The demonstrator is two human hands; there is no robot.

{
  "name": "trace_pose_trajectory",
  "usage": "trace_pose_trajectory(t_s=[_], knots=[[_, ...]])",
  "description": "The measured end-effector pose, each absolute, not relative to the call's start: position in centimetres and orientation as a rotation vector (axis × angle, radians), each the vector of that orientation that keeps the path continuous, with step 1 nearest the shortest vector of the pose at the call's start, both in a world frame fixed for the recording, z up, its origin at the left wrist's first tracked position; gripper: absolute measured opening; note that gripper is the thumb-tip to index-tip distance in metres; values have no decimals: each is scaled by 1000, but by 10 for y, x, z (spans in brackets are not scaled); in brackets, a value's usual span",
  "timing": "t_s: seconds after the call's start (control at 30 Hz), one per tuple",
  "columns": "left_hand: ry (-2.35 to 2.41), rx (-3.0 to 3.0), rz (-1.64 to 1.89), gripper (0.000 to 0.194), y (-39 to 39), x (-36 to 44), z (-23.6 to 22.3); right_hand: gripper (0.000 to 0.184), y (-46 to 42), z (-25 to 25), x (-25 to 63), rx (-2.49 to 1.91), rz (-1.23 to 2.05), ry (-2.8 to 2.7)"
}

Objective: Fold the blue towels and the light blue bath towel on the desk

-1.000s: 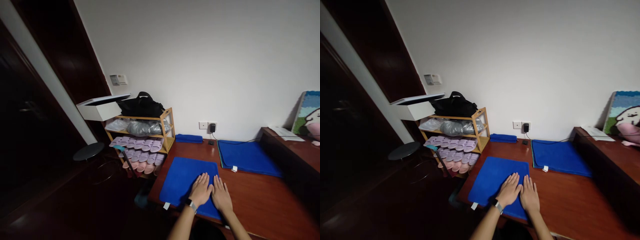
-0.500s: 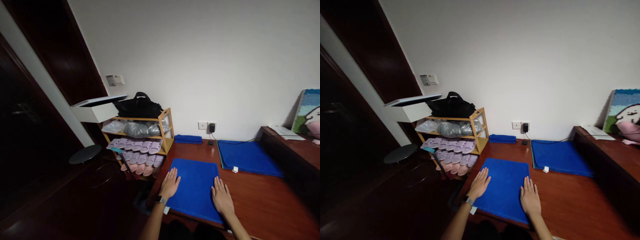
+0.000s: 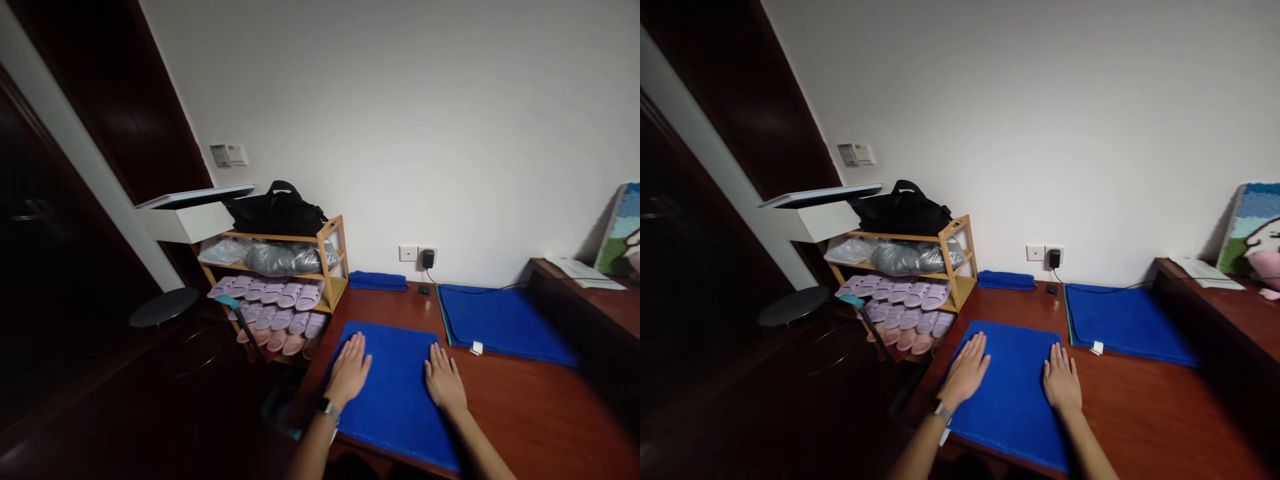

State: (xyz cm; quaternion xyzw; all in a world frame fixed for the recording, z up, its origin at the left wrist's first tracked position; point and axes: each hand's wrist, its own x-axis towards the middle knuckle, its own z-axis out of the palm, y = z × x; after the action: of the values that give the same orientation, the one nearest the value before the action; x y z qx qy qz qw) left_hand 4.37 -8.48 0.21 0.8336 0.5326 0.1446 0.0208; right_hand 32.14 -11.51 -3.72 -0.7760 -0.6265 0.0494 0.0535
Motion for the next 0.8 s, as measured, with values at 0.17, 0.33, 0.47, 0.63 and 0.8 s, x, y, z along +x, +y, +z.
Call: trace_pose_trajectory(t_s=[0.17, 0.33, 0.47, 0.63, 0.8], knots=[[1285, 2639, 399, 70, -92, 162, -5, 65, -119, -43, 324, -2334, 156, -1947], [1310, 2594, 424, 73, -88, 181, -23, 65, -120, -38, 323, -2352, 128, -2005], [1463, 2594, 352, 74, -75, 124, -18, 66, -120, -33, 320, -2392, 139, -1970], [1709, 2490, 260, 81, -55, 44, -5, 67, -119, -37, 321, -2385, 174, -1953], [1816, 2413, 298, 83, -45, 1, -11, 68, -118, -45, 323, -2410, 114, -1962]])
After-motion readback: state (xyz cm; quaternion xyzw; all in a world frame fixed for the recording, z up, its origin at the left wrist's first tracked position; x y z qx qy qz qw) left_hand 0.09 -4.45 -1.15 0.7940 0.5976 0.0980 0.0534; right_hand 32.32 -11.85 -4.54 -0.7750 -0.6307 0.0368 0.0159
